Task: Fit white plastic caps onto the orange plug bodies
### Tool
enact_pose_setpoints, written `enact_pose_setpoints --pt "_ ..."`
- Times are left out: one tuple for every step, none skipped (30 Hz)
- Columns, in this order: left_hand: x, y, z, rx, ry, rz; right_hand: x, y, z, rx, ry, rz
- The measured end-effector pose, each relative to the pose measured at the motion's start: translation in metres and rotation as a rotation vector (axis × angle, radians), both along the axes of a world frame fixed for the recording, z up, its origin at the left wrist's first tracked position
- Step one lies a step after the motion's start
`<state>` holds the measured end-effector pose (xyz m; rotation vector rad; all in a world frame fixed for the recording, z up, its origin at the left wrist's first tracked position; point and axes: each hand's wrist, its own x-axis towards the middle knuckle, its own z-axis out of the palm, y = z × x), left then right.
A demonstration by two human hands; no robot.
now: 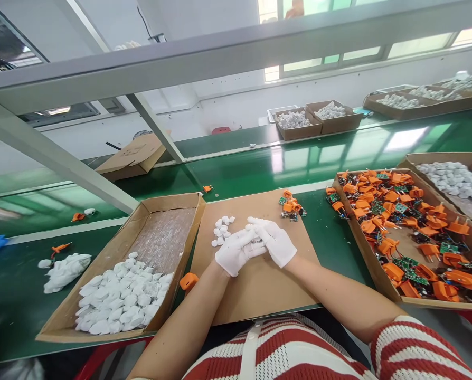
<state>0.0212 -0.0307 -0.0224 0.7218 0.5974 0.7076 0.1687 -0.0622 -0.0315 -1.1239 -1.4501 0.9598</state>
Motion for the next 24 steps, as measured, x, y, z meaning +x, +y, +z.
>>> enact_pose_setpoints --pt "0.0005 0.0001 -0.001 -0.009 0.01 0.011 -0.0009 0.0003 0.0005 -0.032 0.034 -0.018" --pt "0.001 0.0001 -0.0016 -0.014 0.018 0.016 -0.0018 0.0007 0.0005 -0.053 0.061 -0.029" --pt "0.0014 0.0001 -0.0019 -0.018 0.027 0.018 -0.0026 0.0013 0.0001 -0.07 0.094 -0.025" --pt "0.0018 0.0 -0.002 -0.021 0.036 0.02 -0.0032 0.002 -0.0007 -0.094 0.141 -0.011" --pt "0.0022 0.0 -0.002 -0.024 0.044 0.023 -0.0036 0.0027 -0.0017 -0.126 0.199 0.01" --pt "0.0026 0.0 -0.0021 -0.025 0.049 0.032 -0.0037 0.0035 -0.0028 -0.162 0.254 0.031" --pt "0.0029 0.0 -0.0021 -0.026 0.049 0.041 -0.0037 0.0042 -0.0039 -0.192 0.291 0.045" --pt "0.0032 0.0001 -0.0023 -0.028 0.043 0.047 -0.0036 0.0048 -0.0048 -0.21 0.302 0.05" --pt "0.0034 0.0003 -0.0024 -0.033 0.034 0.051 -0.0033 0.0053 -0.0055 -0.215 0.286 0.043" --pt "0.0034 0.0006 -0.0024 -0.044 0.023 0.049 -0.003 0.0055 -0.0058 -0.209 0.25 0.029" --pt "0.0032 0.001 -0.0022 -0.061 0.013 0.044 -0.0028 0.0056 -0.0057 -0.199 0.211 0.013" --pt "0.0028 0.0013 -0.0016 -0.082 0.003 0.035 -0.0026 0.0054 -0.0052 -0.192 0.182 0.001" --pt "0.0023 0.0016 -0.0008 -0.102 -0.005 0.023 -0.0026 0.0051 -0.0043 -0.188 0.172 -0.005" --pt "0.0016 0.0019 0.0001 -0.115 -0.012 0.011 -0.0026 0.0048 -0.0031 -0.187 0.182 -0.006" --pt "0.0008 0.002 0.0011 -0.115 -0.015 0.001 -0.0027 0.0045 -0.0017 -0.194 0.209 0.001" --pt "0.0001 0.0021 0.0019 -0.104 -0.009 -0.005 -0.0028 0.0043 -0.0003 -0.21 0.246 0.018" --pt "-0.0006 0.0022 0.0023 -0.089 0.004 -0.002 -0.0028 0.0043 0.0008 -0.231 0.283 0.039" --pt "-0.0012 0.0023 0.0023 -0.077 0.02 0.011 -0.0027 0.0044 0.0015 -0.251 0.306 0.057" --pt "-0.0016 0.0024 0.0019 -0.078 0.033 0.027 -0.0024 0.0046 0.0016 -0.266 0.306 0.067" --pt "-0.002 0.0027 0.0011 -0.091 0.04 0.04 -0.002 0.0048 0.0013 -0.273 0.284 0.066" --pt "-0.0022 0.0029 0.0002 -0.114 0.042 0.048 -0.0014 0.0049 0.0005 -0.271 0.246 0.055" --pt "-0.0023 0.0032 -0.0005 -0.139 0.038 0.049 -0.0007 0.0049 -0.0004 -0.261 0.203 0.038" --pt "-0.0023 0.0033 -0.001 -0.16 0.03 0.045 -0.0001 0.0046 -0.0014 -0.252 0.167 0.025" --pt "-0.0024 0.0032 -0.001 -0.169 0.023 0.038 0.0004 0.0042 -0.002 -0.243 0.143 0.023"
